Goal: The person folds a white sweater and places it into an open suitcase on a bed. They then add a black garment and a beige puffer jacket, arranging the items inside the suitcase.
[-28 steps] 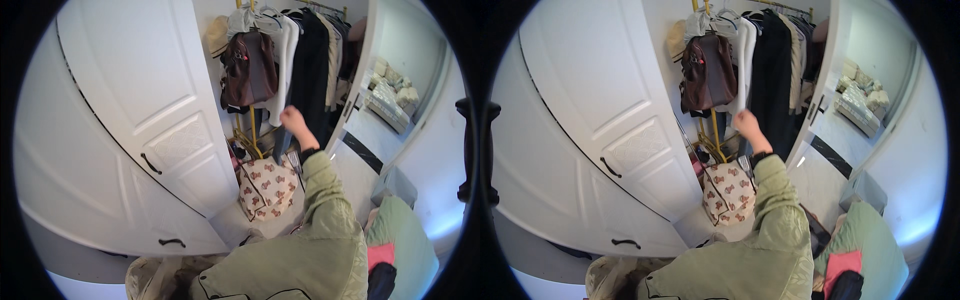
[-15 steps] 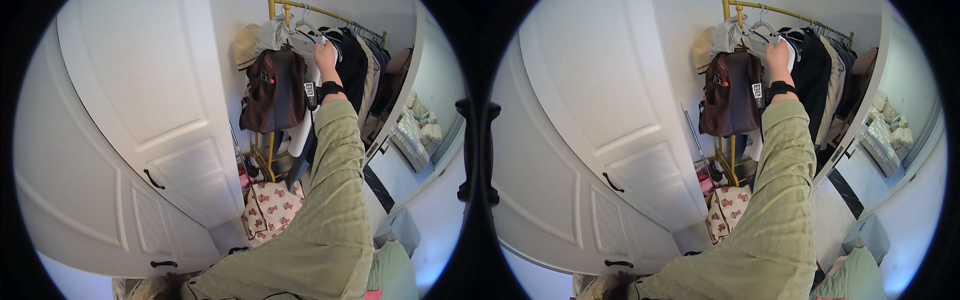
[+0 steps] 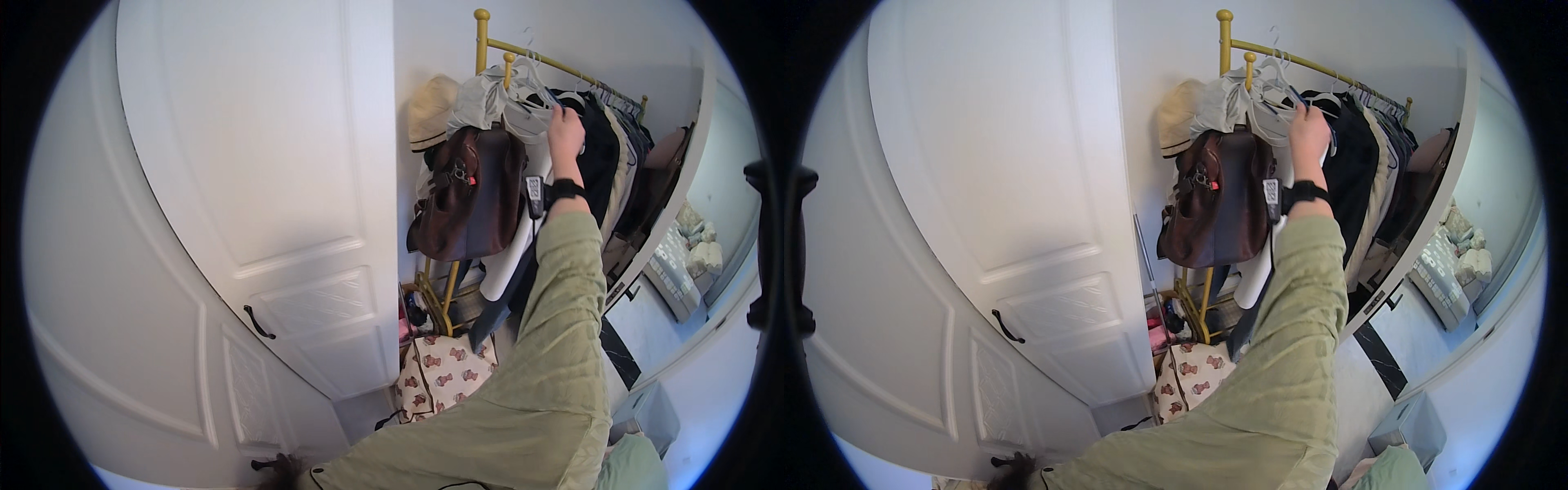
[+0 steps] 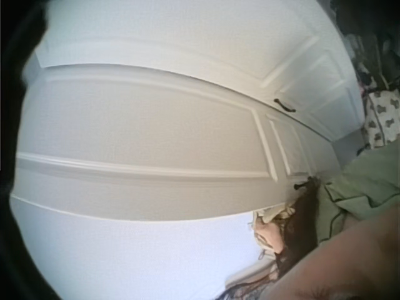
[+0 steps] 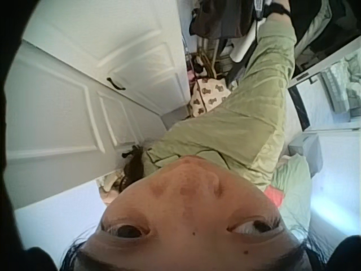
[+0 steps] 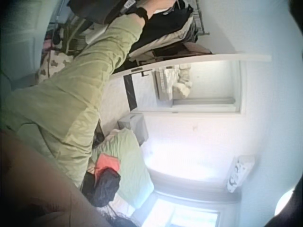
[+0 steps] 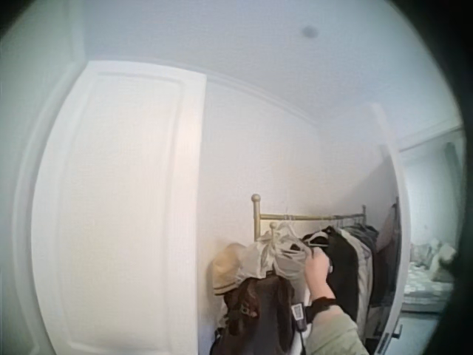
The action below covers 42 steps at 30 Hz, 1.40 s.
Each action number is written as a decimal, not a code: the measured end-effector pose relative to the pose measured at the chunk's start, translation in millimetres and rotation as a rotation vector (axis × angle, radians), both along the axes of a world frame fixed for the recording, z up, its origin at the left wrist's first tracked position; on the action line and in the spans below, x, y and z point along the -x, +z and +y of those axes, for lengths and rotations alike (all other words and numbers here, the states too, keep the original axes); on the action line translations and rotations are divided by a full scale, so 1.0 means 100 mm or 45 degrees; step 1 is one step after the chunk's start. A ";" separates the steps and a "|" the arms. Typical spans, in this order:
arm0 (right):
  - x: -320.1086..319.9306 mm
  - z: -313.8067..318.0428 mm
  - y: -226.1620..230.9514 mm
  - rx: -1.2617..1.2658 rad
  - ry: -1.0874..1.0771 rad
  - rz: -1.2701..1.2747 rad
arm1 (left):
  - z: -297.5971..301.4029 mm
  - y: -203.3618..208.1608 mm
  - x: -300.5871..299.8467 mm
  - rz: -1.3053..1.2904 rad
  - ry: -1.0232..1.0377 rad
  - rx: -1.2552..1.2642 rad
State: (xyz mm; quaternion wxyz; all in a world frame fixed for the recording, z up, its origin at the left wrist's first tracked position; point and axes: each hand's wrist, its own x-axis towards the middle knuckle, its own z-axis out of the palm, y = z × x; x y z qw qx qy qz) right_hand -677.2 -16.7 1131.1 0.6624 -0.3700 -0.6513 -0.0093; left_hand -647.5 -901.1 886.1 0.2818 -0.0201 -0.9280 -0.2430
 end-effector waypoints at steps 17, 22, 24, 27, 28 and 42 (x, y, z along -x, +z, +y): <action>-3.06 -4.09 -2.16 -0.341 0.807 0.715 | -1.52 -0.60 0.41 -0.465 -0.336 -0.210; -4.07 -5.40 -2.52 0.260 1.585 0.759 | -1.88 -1.16 0.87 -0.635 -0.815 0.113; -4.32 -5.89 -2.66 0.383 1.589 0.668 | -1.91 -1.20 0.93 -0.974 -0.874 -0.383; -4.46 -6.60 -2.88 0.604 1.712 0.394 | -1.83 -1.03 0.91 -1.236 -0.843 -0.743; -4.43 -6.71 -2.91 0.589 1.815 0.303 | -1.76 -0.95 0.85 -1.239 -0.886 -0.816; -3.84 -7.18 -2.80 0.971 1.840 -0.175 | -1.44 0.14 -0.08 -1.185 -1.179 -0.804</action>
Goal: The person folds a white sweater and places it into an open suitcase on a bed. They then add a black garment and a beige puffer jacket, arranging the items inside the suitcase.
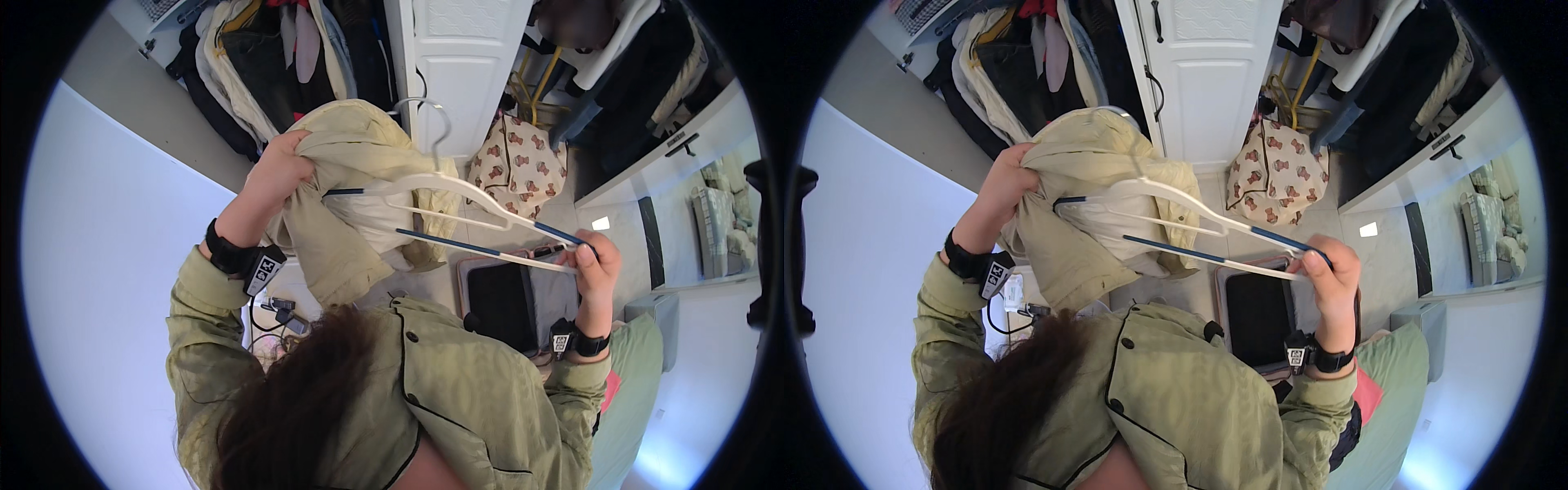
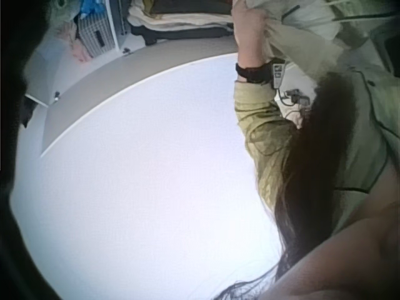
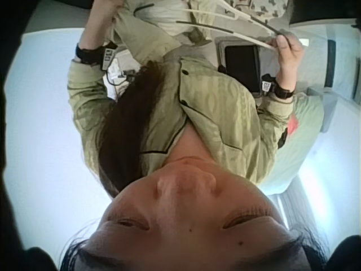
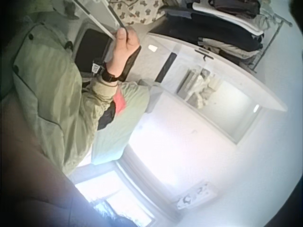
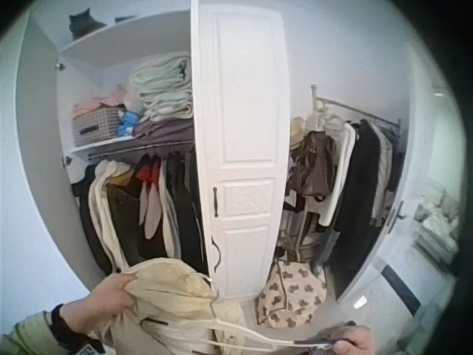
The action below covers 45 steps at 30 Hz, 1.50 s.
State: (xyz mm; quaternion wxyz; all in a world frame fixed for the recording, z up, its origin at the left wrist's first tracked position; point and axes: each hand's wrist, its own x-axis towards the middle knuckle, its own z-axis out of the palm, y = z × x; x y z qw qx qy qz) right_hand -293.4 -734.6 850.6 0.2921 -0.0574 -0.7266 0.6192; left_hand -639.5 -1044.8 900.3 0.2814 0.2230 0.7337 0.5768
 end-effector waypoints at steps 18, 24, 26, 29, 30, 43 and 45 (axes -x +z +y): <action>0.03 -0.21 -0.79 0.389 -0.045 -0.242 | 0.01 -0.64 -1.12 0.806 -0.417 0.382; -0.40 0.20 0.15 -0.787 0.237 -0.156 | 0.05 -0.43 -0.92 0.962 0.022 0.377; -0.52 0.26 0.43 -0.464 0.157 0.047 | 0.13 -0.13 -0.94 1.118 0.146 0.316; -0.49 0.08 0.42 -0.209 0.097 0.187 | 0.20 0.17 -1.16 1.120 0.054 0.230; -0.47 -0.01 0.33 0.007 0.041 -0.008 | 0.20 0.24 -1.23 1.012 0.092 0.235; -0.50 -0.18 0.29 0.237 -0.165 0.421 | 0.26 0.95 -1.44 0.119 0.043 -0.363; -0.53 -0.16 0.27 0.339 -0.063 0.420 | 0.27 0.86 -1.42 0.243 -0.060 -0.369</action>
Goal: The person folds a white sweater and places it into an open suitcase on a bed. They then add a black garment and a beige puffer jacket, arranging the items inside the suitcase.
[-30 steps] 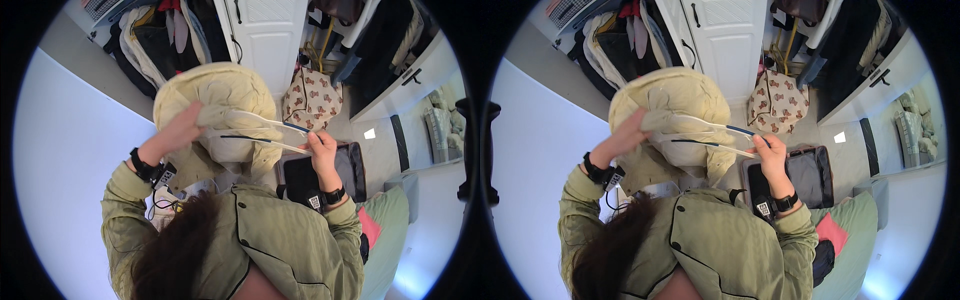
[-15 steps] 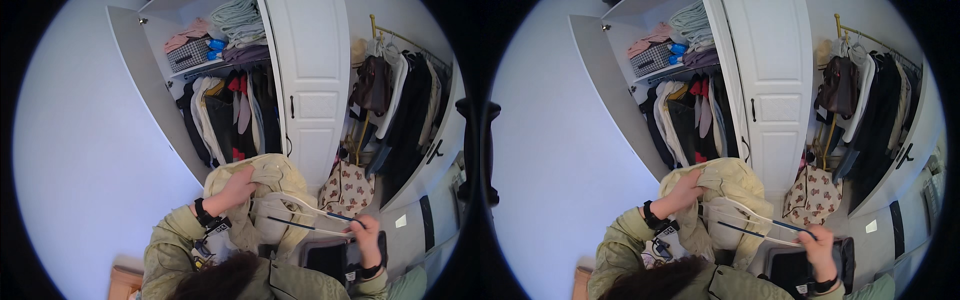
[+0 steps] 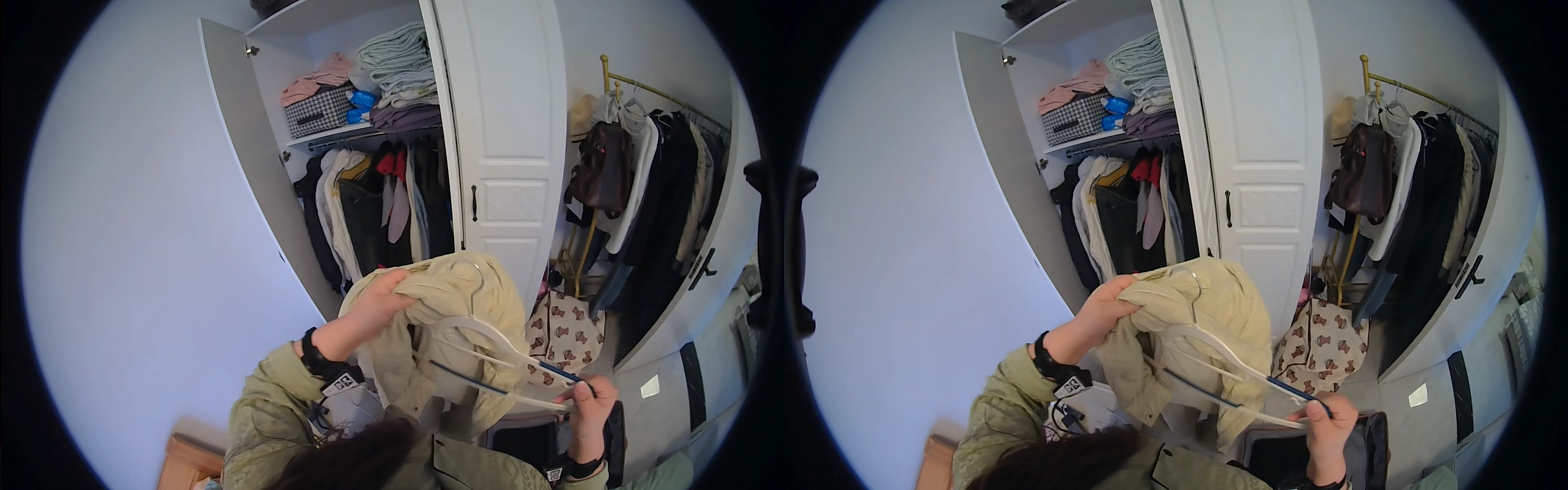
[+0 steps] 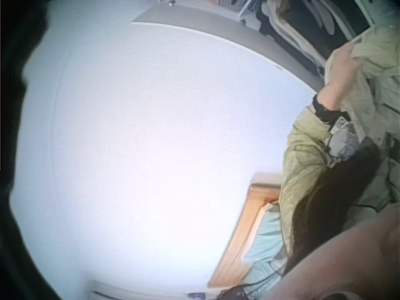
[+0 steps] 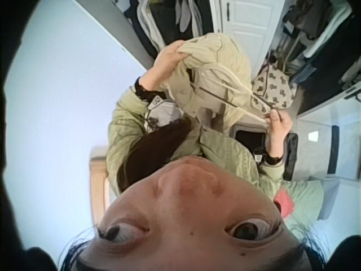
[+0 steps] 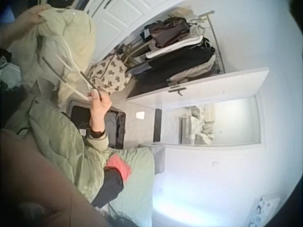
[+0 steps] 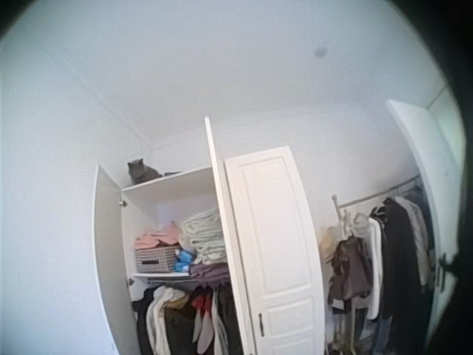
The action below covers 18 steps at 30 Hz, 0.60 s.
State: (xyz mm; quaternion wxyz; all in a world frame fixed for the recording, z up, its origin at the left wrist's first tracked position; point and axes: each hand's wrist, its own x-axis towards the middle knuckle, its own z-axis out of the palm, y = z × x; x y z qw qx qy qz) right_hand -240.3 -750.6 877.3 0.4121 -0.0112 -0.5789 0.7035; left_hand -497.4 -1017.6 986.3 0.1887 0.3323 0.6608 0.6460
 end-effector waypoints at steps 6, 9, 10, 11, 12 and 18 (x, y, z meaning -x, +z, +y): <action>-0.05 0.04 -0.20 0.081 0.019 -0.111 | 0.14 -0.64 0.16 0.310 -0.274 0.335; -0.08 0.02 -0.26 0.024 0.066 -0.284 | 0.26 -0.86 -0.03 0.125 -0.295 0.435; -0.09 0.03 -0.26 0.015 0.074 -0.289 | 0.32 -0.85 -0.11 -0.151 -0.268 0.424; -0.11 0.05 -0.25 0.001 0.049 -0.291 | 0.33 -0.78 -0.16 -0.327 -0.211 0.436; -0.13 0.09 -0.21 -0.016 0.033 -0.262 | 0.36 -0.67 -0.23 -0.384 -0.235 0.372; -0.21 0.21 -0.01 -0.065 -0.184 -0.004 | 0.27 0.14 -0.20 0.269 -0.482 0.026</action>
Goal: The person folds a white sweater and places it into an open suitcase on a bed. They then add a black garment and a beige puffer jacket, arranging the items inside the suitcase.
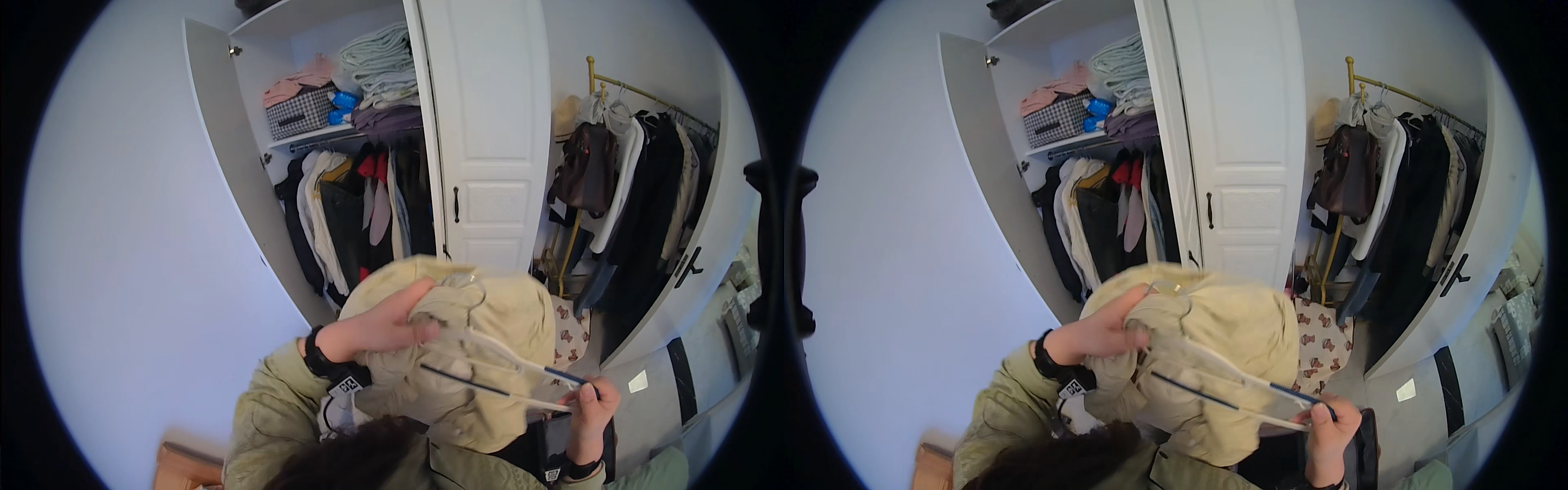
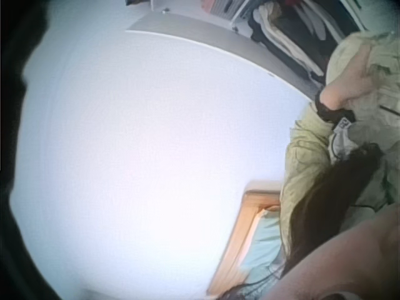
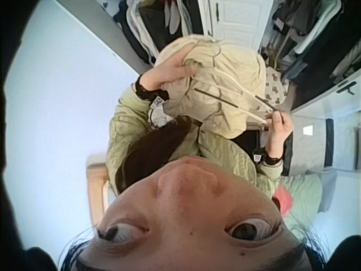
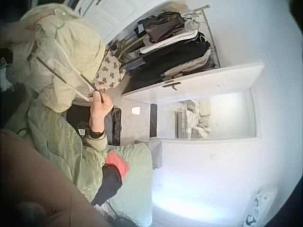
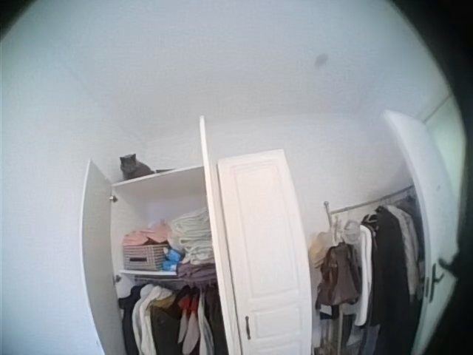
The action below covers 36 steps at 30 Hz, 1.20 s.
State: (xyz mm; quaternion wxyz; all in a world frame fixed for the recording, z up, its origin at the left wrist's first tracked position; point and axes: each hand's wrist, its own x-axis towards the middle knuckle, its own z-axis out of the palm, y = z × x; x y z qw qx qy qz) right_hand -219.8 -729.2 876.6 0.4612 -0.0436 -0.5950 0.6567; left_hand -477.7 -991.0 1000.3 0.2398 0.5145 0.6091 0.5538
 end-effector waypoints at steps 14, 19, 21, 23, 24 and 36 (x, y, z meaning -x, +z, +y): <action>0.41 0.42 -0.81 0.668 0.671 -0.077 | 0.59 -0.03 0.23 0.298 0.523 0.120; 0.85 -0.17 -1.37 0.359 0.745 -0.514 | 0.73 0.38 0.18 0.029 0.377 0.016; 0.91 -0.27 -1.37 0.119 0.813 -0.468 | 0.78 0.47 0.12 0.050 0.338 0.040; 1.01 -0.40 -1.36 -0.079 0.412 -0.525 | 0.80 0.47 0.08 0.095 0.383 0.025; 1.06 -0.47 -1.39 -0.247 0.186 -0.443 | 0.80 0.47 0.07 0.127 0.371 -0.016; 0.77 1.45 -0.60 0.198 -0.131 -0.547 | 0.63 0.05 0.39 1.019 0.248 0.524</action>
